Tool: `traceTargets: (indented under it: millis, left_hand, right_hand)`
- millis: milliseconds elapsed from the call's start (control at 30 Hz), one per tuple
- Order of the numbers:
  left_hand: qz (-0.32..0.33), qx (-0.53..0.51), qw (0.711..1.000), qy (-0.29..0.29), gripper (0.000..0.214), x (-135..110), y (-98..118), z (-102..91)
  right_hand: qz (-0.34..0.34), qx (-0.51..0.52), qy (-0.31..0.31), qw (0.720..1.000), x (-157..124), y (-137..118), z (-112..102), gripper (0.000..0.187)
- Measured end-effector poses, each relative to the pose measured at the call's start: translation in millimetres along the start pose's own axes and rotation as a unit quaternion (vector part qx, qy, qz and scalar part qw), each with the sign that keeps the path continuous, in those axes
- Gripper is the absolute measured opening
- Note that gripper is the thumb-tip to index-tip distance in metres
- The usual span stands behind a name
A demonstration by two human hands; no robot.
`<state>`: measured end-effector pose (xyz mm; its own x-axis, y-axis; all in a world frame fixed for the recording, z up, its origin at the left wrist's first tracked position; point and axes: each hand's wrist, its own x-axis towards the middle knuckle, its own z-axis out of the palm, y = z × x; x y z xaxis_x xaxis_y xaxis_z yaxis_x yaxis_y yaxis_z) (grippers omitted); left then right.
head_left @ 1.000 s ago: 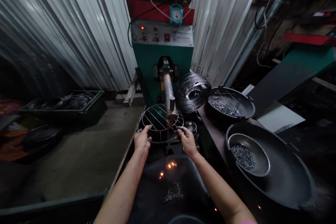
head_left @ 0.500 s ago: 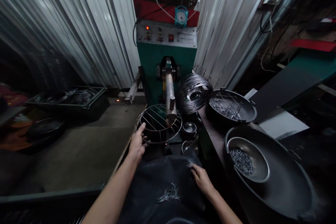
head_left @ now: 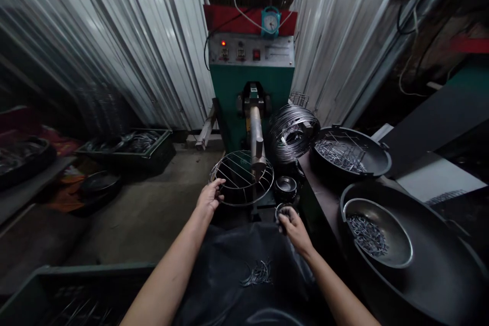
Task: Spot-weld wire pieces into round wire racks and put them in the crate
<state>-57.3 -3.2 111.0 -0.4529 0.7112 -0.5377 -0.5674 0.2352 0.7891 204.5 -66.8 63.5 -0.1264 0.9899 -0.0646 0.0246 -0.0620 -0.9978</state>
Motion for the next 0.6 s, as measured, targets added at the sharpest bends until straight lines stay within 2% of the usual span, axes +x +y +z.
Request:
traceTargets:
  millis: [67,133,267,400,600]
  left_hand:
    - [0.022,-0.012,1.0,-0.008,0.039,-5,-5,-1.5]
    - [0.037,-0.011,0.999,-0.013,0.04,-11,-8,-1.2]
    - [0.06,-0.021,0.998,-0.009,0.044,-21,-11,3.2]
    - [0.084,-0.028,0.996,0.012,0.046,-26,-12,6.3]
    - [0.084,-0.031,0.996,0.015,0.049,-26,-16,6.5]
  right_hand:
    - [-0.02,0.035,-0.008,0.999,12,-25,17,0.027]
    - [-0.041,0.046,-0.013,0.998,22,-40,33,0.028]
    - [-0.072,0.012,-0.013,0.997,35,-38,54,0.021]
    - [-0.084,-0.05,0.002,0.995,36,-28,57,0.016]
    - [-0.083,-0.069,0.009,0.994,39,-33,53,0.014]
